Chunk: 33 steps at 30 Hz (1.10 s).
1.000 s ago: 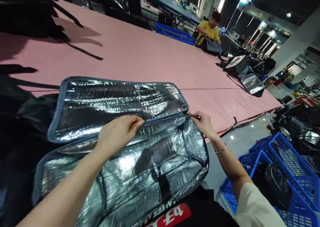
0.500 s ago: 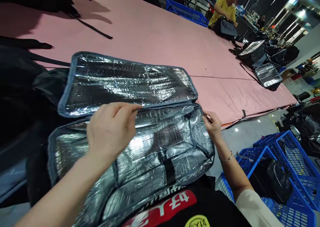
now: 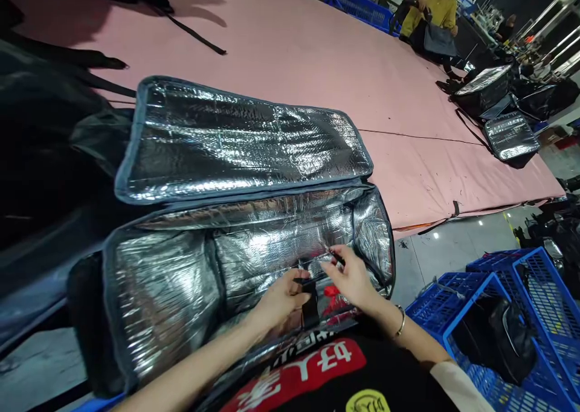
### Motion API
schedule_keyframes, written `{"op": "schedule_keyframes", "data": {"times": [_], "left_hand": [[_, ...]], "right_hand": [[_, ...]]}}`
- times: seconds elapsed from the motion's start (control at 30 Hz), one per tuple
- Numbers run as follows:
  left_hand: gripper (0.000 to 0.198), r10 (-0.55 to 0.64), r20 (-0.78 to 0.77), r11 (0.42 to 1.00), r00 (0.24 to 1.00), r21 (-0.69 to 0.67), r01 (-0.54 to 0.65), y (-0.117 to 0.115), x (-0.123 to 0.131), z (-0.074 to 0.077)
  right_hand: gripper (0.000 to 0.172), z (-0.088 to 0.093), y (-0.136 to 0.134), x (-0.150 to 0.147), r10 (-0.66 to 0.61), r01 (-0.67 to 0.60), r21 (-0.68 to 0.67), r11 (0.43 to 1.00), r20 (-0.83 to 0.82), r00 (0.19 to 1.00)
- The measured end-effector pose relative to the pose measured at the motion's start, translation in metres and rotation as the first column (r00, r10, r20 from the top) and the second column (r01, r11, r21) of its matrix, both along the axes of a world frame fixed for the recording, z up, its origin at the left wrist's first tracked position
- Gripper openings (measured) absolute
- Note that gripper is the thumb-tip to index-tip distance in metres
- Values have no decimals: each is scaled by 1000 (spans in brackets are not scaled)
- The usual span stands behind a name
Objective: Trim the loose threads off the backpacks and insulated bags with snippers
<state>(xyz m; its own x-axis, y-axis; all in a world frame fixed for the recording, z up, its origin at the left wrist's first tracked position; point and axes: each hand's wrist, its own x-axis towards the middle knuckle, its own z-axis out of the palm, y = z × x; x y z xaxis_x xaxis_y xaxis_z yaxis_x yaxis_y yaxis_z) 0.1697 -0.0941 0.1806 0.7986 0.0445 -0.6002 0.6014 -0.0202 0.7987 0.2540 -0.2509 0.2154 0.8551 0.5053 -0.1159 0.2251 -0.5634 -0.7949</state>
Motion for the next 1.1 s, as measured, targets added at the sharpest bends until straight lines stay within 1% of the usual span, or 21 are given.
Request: {"op": "schedule_keyframes", "data": {"times": [0.07,0.17,0.27,0.37,0.47,0.53,0.6,0.7,0.83,0.93,1.0,1.1], "left_hand": [[47,105,-85,984,991,-135,-115,2,-3,4],[50,228,-200,920,953,-276,-279,1,-8,7],[47,319,-274,850,907,-341,-402,-3,-12,7],[43,385,-316,794,867,-366,-486,-7,-13,7],[42,420,-337,760,843,-377,-530,-9,-13,7],[43,436,-342,745,833,-382,-547,-9,-12,7],[44,449,-349,732,823,-385,-562,-9,-12,8],[45,472,-366,713,802,-376,-592,-9,-10,12],[43,503,-390,688,771,-359,-631,-10,-6,18],[40,508,-408,678,758,-353,-645,-11,-4,21],[38,506,-420,676,754,-350,-649,-10,-4,24],[36,501,-437,677,747,-340,-653,-9,-3,27]], "right_hand": [[25,-14,-4,-4,48,-51,-109,993,-25,999],[21,-25,-13,-5,128,-127,-158,979,-9,992],[25,-25,-18,-3,188,-189,-152,970,-21,982],[26,-21,-19,-1,271,-269,-133,954,-7,963],[24,-16,-19,0,344,-335,-149,930,37,938],[23,-14,-19,0,358,-341,-181,923,74,931],[22,-13,-18,0,358,-332,-214,919,98,928],[18,-14,-16,-1,362,-333,-239,912,88,928],[13,-19,-15,-1,328,-304,-204,931,93,940],[14,-21,-14,-1,285,-262,-188,947,105,953],[17,-20,-13,0,297,-275,-191,942,101,949],[13,-17,-9,0,334,-308,-226,924,88,939]]}}
